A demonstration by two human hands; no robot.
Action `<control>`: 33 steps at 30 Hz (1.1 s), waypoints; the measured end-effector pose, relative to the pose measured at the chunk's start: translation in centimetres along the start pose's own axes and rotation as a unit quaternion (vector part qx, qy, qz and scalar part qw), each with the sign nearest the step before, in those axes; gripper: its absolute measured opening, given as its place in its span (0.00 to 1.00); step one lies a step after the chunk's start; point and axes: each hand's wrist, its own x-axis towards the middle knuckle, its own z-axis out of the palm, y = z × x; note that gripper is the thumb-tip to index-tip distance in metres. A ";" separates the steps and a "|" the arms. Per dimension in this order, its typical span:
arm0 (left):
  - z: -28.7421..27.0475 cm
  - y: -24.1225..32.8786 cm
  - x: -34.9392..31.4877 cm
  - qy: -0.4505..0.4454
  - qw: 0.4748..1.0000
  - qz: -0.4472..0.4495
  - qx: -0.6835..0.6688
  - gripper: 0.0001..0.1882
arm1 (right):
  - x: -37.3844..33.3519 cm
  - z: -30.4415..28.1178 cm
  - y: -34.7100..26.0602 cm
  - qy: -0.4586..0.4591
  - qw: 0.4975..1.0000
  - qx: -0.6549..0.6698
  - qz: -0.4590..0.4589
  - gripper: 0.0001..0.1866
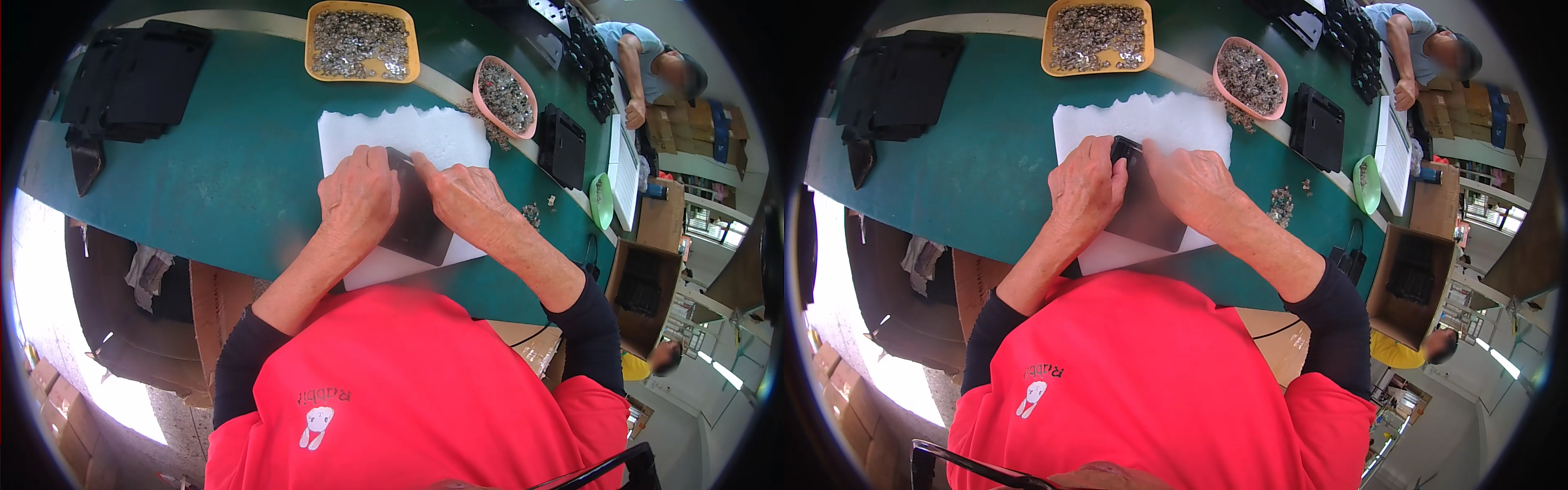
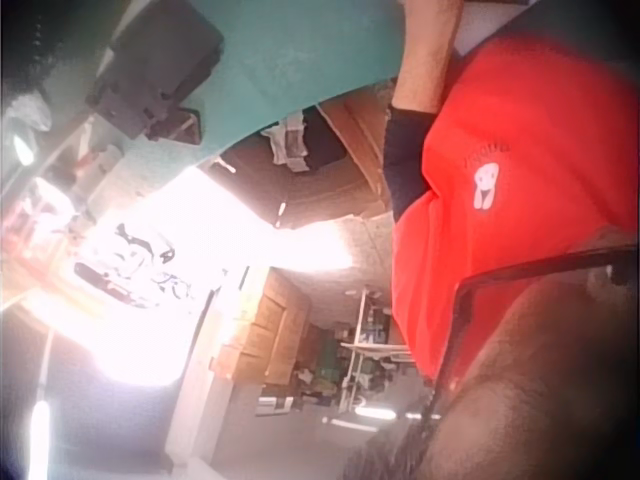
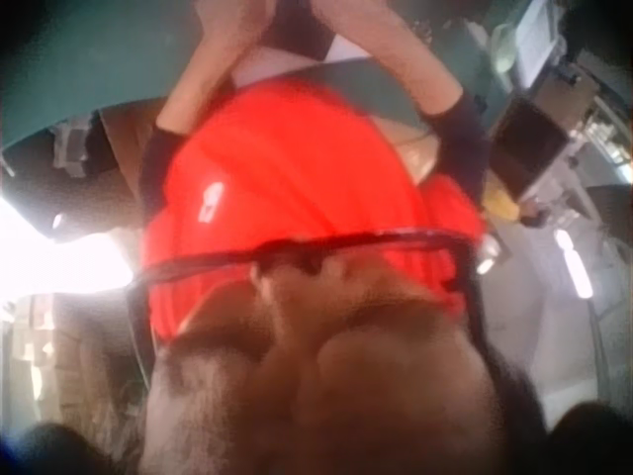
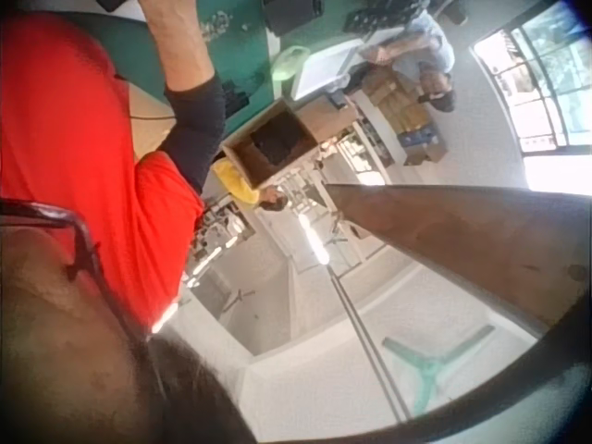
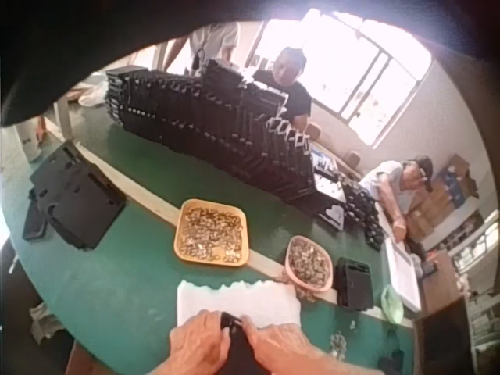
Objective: The person uses a small screwdriver to insert and tighten screws into a black rectangular electronic device. They repeatedly pick up screws from a yellow tray, place them into the device, and secure them. The person also flips the device over to work on different sides.
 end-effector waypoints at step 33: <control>0.3 -0.1 0.0 0.017 1.000 0.004 -0.007 0.14 | 0.1 0.0 1.0 0.025 0.994 -0.083 -0.062 0.32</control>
